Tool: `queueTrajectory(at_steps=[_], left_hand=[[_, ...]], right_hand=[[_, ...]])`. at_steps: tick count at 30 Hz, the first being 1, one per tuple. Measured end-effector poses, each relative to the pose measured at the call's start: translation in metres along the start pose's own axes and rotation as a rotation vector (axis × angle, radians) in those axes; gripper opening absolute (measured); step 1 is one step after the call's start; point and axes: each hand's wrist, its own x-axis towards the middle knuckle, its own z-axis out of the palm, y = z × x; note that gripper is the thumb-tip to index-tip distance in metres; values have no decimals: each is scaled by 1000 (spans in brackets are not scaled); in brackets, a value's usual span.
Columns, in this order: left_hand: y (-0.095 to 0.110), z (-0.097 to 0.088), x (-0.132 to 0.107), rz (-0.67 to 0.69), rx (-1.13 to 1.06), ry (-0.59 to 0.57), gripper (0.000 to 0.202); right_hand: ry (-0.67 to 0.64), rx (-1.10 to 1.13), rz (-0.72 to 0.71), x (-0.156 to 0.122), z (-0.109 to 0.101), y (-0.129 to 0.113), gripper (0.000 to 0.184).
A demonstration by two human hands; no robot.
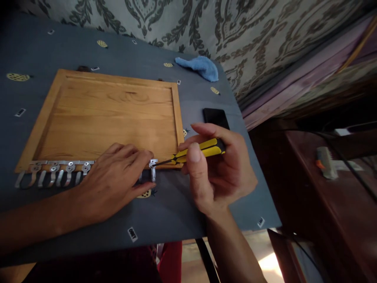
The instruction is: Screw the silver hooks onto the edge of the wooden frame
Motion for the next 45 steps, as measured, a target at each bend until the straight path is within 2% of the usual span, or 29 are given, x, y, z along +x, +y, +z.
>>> queueTrajectory(at_steps=[6, 11, 17, 23, 27, 34, 37, 39, 42, 45], left_hand=[[0, 1, 1, -10, -11, -5, 28], [-1, 3, 0, 1, -11, 22, 31], [-1, 3, -1, 5, -13, 28, 33], [0, 1, 0, 1, -23, 18, 32], [0, -1, 2, -8, -30, 6, 32], [1, -4, 3, -38, -47, -90, 34], [-4, -15, 3, -46, -82, -131, 35], [-9, -30, 5, -68, -141, -93, 28], [-11, -58, 12, -59, -338, 74, 23], [-4, -79, 22, 16, -446, 242, 22]], right_hand=[[-19, -77, 20, -3, -4, 2, 21], [-116, -79, -37, -1, -10, -2, 22], [-190, -16, 36, 4, -12, -7, 23], [-365, 83, 74, 7, -18, -2, 32], [-342, 101, 43, 5, -17, 4, 23], [-319, 123, -8, 4, -13, 10, 11], [-327, 124, 8, 3, -12, 9, 9], [-326, 117, 34, 3, -12, 9, 9], [-339, 90, 31, 3, -11, 11, 8], [-353, 58, -69, 3, -9, 16, 11]])
